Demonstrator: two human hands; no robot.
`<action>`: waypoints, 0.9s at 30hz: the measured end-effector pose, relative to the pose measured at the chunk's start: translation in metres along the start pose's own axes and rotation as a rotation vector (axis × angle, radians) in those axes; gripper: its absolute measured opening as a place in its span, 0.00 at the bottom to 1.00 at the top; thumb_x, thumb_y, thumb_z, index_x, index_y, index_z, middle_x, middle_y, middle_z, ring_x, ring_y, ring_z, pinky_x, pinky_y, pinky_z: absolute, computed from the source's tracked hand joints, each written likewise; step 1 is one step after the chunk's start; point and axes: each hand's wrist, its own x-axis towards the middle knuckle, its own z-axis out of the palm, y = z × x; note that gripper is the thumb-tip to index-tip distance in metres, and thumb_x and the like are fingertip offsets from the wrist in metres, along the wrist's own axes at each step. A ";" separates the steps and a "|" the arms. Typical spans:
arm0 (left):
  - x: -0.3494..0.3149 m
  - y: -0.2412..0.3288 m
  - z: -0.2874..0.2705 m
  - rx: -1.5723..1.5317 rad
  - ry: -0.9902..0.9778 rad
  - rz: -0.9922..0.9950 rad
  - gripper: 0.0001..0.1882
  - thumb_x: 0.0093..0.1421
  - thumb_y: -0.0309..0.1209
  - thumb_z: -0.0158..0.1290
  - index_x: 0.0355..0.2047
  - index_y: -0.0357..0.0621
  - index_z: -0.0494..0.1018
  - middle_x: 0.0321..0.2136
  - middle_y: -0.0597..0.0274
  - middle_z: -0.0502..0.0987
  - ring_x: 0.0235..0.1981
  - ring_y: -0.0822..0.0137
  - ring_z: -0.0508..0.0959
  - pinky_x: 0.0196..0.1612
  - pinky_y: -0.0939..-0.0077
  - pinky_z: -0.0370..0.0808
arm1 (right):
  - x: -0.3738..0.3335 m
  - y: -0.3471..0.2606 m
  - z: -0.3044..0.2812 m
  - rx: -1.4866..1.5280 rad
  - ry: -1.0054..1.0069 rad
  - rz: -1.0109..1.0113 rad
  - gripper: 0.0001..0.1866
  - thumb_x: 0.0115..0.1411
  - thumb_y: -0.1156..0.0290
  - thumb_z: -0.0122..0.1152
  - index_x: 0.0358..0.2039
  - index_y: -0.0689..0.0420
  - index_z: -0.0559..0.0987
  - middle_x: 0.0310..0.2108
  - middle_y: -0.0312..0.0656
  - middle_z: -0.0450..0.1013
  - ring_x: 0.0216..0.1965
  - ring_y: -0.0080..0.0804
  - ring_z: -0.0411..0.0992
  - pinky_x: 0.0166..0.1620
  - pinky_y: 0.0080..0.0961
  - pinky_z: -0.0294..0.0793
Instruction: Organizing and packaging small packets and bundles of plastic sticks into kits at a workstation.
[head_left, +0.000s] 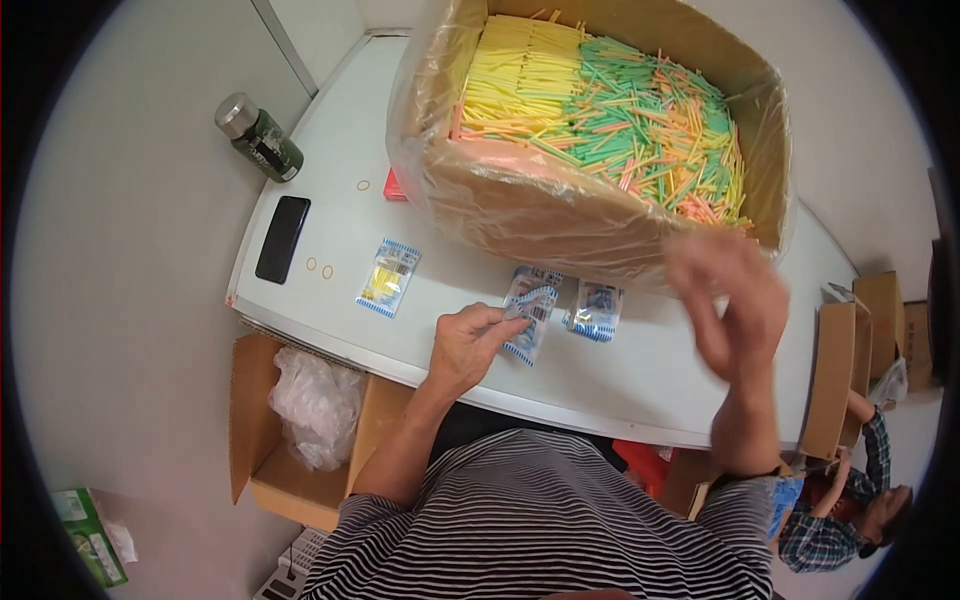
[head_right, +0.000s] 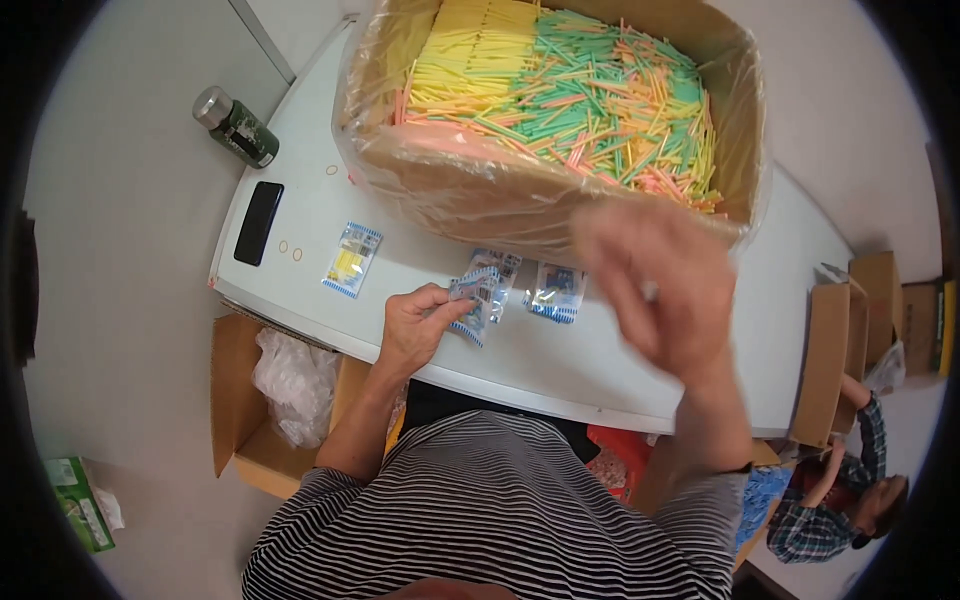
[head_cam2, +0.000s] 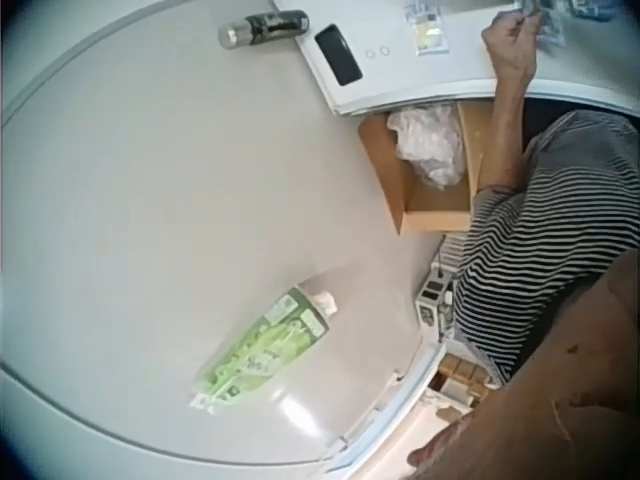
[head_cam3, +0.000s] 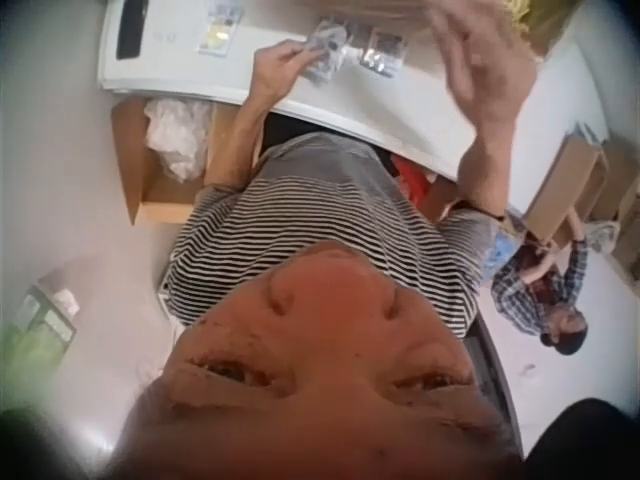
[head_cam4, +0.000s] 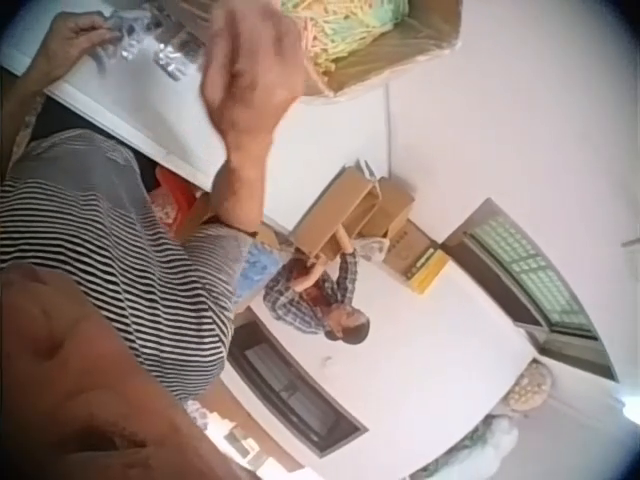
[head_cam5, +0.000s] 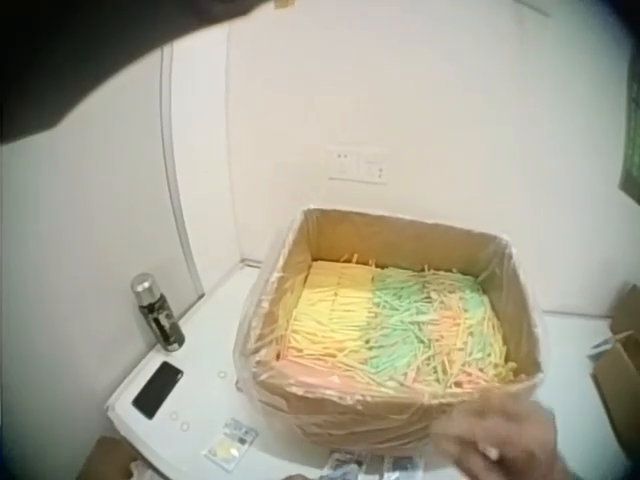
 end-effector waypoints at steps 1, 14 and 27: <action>0.002 -0.001 -0.001 0.031 0.001 0.002 0.05 0.58 0.24 0.64 0.33 0.34 0.83 0.22 0.67 0.78 0.26 0.79 0.73 0.32 0.82 0.70 | 0.028 0.013 -0.002 -0.146 -0.006 -0.068 0.07 0.59 0.79 0.63 0.38 0.62 0.81 0.35 0.47 0.79 0.34 0.42 0.76 0.40 0.33 0.76; 0.013 -0.012 -0.017 0.104 0.018 0.117 0.06 0.59 0.25 0.62 0.34 0.34 0.82 0.21 0.60 0.75 0.24 0.72 0.72 0.28 0.77 0.69 | 0.194 0.182 0.112 -0.772 -0.359 -0.225 0.07 0.58 0.73 0.56 0.34 0.58 0.80 0.41 0.45 0.75 0.48 0.43 0.74 0.48 0.41 0.74; 0.018 -0.019 -0.025 0.073 -0.017 0.123 0.07 0.59 0.27 0.63 0.32 0.34 0.81 0.21 0.58 0.75 0.23 0.70 0.71 0.27 0.75 0.68 | 0.197 0.192 0.123 -0.937 -0.481 -0.170 0.15 0.61 0.74 0.52 0.49 0.60 0.74 0.54 0.49 0.72 0.57 0.46 0.69 0.59 0.41 0.67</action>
